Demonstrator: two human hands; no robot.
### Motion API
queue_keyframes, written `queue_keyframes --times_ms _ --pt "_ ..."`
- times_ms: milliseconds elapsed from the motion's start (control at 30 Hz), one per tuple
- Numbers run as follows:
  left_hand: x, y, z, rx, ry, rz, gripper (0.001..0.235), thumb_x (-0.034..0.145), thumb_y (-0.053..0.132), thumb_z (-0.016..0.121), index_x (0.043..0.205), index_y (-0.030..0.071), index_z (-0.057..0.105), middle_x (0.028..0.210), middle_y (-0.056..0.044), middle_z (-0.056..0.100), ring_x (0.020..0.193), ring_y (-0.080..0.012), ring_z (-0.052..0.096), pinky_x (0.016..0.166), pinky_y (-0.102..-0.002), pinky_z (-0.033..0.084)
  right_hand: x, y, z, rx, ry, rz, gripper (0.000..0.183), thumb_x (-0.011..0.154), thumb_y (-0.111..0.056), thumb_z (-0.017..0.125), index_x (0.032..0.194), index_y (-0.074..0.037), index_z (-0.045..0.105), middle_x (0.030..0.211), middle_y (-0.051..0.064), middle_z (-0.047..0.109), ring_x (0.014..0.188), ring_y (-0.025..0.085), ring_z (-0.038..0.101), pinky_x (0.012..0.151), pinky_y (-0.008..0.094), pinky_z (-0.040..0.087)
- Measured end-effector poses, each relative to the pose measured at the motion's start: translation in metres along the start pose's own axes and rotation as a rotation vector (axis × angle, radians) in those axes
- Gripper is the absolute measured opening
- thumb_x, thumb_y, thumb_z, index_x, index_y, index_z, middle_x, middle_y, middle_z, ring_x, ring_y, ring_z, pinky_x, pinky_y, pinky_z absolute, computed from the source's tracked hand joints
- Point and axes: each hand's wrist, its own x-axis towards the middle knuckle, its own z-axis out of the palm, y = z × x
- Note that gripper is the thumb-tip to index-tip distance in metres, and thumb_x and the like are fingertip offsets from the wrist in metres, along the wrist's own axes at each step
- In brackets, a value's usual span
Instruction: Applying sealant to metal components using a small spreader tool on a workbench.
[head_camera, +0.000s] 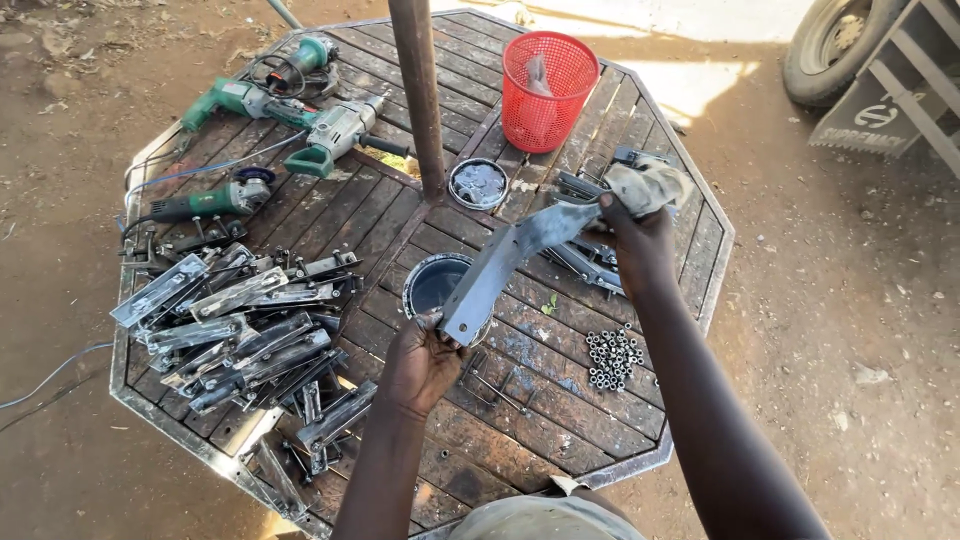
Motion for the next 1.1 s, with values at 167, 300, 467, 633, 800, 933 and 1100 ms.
queue_keyframes --times_ms 167,300,467,633,800,933,1100 --pt "0.005 0.000 -0.010 -0.047 -0.023 -0.050 0.015 0.092 0.019 0.065 0.080 0.010 0.067 0.061 -0.004 0.063 0.062 -0.0198 0.059 0.075 -0.040 0.050 -0.022 0.022 -0.008 -0.098 0.033 -0.158 0.022 0.098 -0.010 0.073 0.117 -0.003 0.063 0.108 0.013 0.071 0.095 0.028 0.073 0.083 0.052 0.064" --pt "0.016 -0.005 -0.017 -0.115 -0.042 -0.068 0.017 0.093 0.020 0.064 0.079 0.010 0.069 0.063 -0.005 0.063 0.064 -0.0213 0.059 0.076 -0.042 0.049 -0.089 0.000 0.035 -0.458 -0.186 -0.364 0.019 0.087 -0.009 0.078 0.104 -0.002 0.074 0.117 0.023 0.070 0.112 0.038 0.065 0.100 0.050 0.049" --pt "0.024 -0.009 -0.049 -0.146 -0.003 -0.072 0.018 0.093 0.020 0.064 0.079 0.010 0.069 0.063 -0.003 0.060 0.065 -0.0212 0.057 0.076 -0.043 0.046 -0.110 -0.019 0.025 -0.542 -0.294 -0.090 0.034 0.084 -0.004 0.078 0.117 0.001 0.068 0.120 0.028 0.069 0.112 0.044 0.067 0.098 0.058 0.051" --pt "0.007 -0.010 -0.029 -0.127 -0.023 -0.106 0.018 0.092 0.023 0.066 0.080 0.011 0.072 0.065 -0.002 0.064 0.066 -0.0193 0.060 0.078 -0.041 0.047 -0.077 0.005 0.004 -0.358 -0.178 -0.009 0.042 0.080 0.003 0.079 0.121 -0.001 0.069 0.115 0.021 0.072 0.105 0.028 0.067 0.093 0.057 0.055" --pt "0.000 -0.011 -0.028 -0.078 -0.014 -0.085 0.018 0.093 0.020 0.063 0.089 0.006 0.073 0.076 -0.009 0.073 0.073 -0.0228 0.065 0.080 -0.042 0.047 -0.034 0.011 -0.028 -0.017 0.226 -0.051 0.049 0.092 0.001 0.077 0.136 -0.002 0.054 0.115 0.016 0.069 0.093 0.028 0.072 0.080 0.053 0.067" --pt "0.005 -0.011 -0.031 -0.076 -0.022 -0.090 0.014 0.093 0.016 0.064 0.094 0.005 0.074 0.082 -0.011 0.076 0.075 -0.0236 0.067 0.080 -0.041 0.050 -0.045 -0.013 -0.009 0.199 0.094 0.000 0.018 0.096 -0.004 0.070 0.114 -0.002 0.067 0.100 0.014 0.073 0.086 0.028 0.076 0.071 0.046 0.070" --pt "-0.007 -0.009 -0.015 -0.049 -0.041 -0.055 0.011 0.096 0.013 0.061 0.097 0.008 0.069 0.081 -0.013 0.074 0.075 -0.0247 0.067 0.080 -0.044 0.052 -0.030 0.001 -0.024 0.022 0.135 -0.095 0.022 0.096 -0.006 0.074 0.114 -0.001 0.063 0.102 0.011 0.073 0.083 0.025 0.075 0.070 0.047 0.070"
